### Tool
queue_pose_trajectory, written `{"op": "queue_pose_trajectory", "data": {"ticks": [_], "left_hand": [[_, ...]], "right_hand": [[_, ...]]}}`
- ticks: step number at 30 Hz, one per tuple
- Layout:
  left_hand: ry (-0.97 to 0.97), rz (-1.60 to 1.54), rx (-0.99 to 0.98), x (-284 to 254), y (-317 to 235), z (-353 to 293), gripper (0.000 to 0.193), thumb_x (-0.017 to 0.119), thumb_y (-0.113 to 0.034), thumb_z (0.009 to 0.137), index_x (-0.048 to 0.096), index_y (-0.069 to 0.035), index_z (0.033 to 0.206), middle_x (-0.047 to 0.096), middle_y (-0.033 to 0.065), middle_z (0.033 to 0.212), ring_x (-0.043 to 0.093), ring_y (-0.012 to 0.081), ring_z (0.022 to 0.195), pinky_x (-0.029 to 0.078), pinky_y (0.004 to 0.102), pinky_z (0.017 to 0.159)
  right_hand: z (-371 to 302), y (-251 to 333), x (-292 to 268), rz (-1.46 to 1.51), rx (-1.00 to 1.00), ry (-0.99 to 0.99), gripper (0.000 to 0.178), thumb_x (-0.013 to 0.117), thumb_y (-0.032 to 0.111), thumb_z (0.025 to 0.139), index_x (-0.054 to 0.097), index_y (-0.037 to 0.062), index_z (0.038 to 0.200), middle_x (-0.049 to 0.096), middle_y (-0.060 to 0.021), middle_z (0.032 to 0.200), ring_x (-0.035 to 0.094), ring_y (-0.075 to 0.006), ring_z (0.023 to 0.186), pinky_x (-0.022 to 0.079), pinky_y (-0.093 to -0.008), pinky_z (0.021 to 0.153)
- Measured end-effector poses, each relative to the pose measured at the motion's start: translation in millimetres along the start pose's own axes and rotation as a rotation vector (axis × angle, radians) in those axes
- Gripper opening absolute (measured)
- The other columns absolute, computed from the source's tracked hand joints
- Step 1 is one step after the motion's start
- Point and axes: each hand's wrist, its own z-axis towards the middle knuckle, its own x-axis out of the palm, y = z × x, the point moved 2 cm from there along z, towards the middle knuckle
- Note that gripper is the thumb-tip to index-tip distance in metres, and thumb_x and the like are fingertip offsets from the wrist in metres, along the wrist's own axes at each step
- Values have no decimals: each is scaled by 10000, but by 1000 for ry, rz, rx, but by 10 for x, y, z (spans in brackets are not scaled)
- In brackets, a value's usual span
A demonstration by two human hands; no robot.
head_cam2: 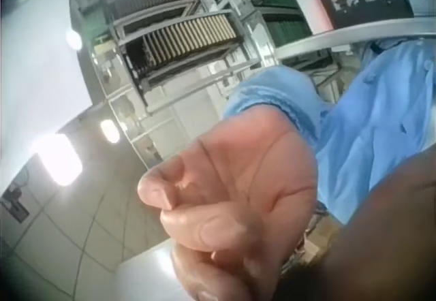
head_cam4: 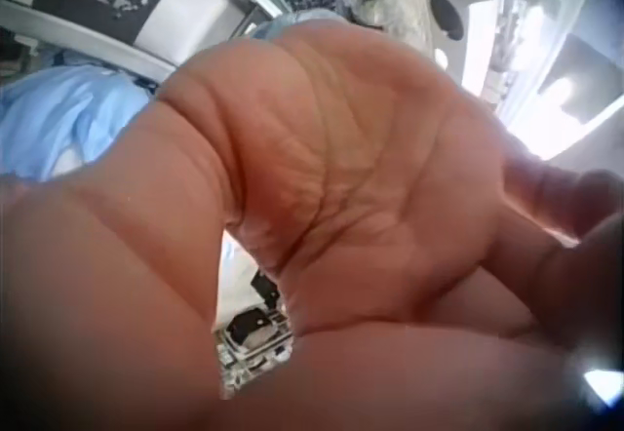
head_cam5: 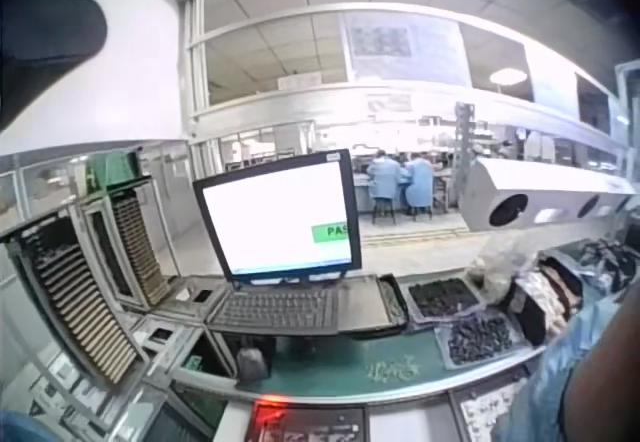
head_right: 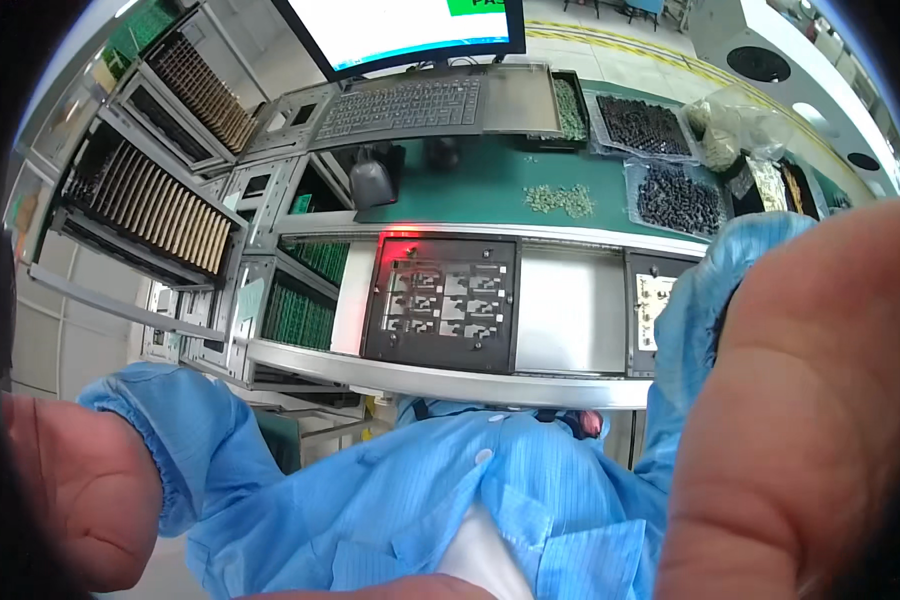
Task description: The person takes circuit boards from a rack, places them into fixtures on an assembly line, and inserts electronic components into the boards by hand.
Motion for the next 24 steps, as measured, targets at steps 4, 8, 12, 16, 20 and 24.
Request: {"op": "queue_pose_trajectory", "data": {"ticks": [4, 8, 12, 16, 20, 24], "left_hand": [[70, -103, -20, 63, 377, -3, 470, 630, -254, 1034, 529, -221, 1491, 563, 90, 1511, 625, 285, 1181, 439, 531, 1066], [128, -65, -9, 42, -41, 89, 490, 640, -243, 1028, 517, -221, 1502, 551, 90, 1525, 623, 292, 1186, 435, 538, 1067], [304, 345, -53, 167, -110, -17, 479, 702, -221, 981, 530, -193, 1426, 569, 87, 1455, 651, 294, 1127, 472, 507, 964], [686, 887, -145, -244, -538, -969, 320, 872, -112, 775, 708, -106, 1049, 677, 107, 1066, 720, 273, 837, 531, 378, 725], [944, 1479, -270, -448, -1456, -1834, 416, 789, -133, 807, 735, -183, 1217, 692, -15, 1092, 675, 167, 943, 532, 311, 822], [911, 1704, -839, -648, -2759, -2063, 435, 765, -94, 755, 744, -163, 1184, 695, 13, 1075, 681, 207, 943, 539, 358, 837]], "right_hand": [[89, -102, 353, -87, -46, -65, 452, 601, 188, 1001, 506, 47, 1420, 599, -102, 921, 548, -270, 832, 465, -568, 928], [237, 97, 462, -70, -178, -169, 449, 577, 208, 1023, 486, 57, 1436, 587, -100, 893, 536, -278, 802, 464, -599, 935], [629, 478, 995, 167, -293, -299, 446, 552, 228, 1045, 466, 68, 1452, 574, -99, 865, 525, -285, 773, 463, -631, 942], [1395, 1139, 1880, 511, -444, -135, 426, 576, 211, 1036, 483, 96, 1435, 576, -101, 859, 514, -283, 751, 463, -585, 896], [1692, 1457, 2357, 827, -448, 232, 440, 629, 35, 982, 536, -37, 1406, 582, -107, 888, 511, -296, 865, 430, -481, 871], [1527, 1591, 2797, 1189, -45, 132, 445, 579, 31, 1026, 497, -136, 1431, 679, -243, 1205, 647, -360, 1117, 479, -456, 1046]]}}
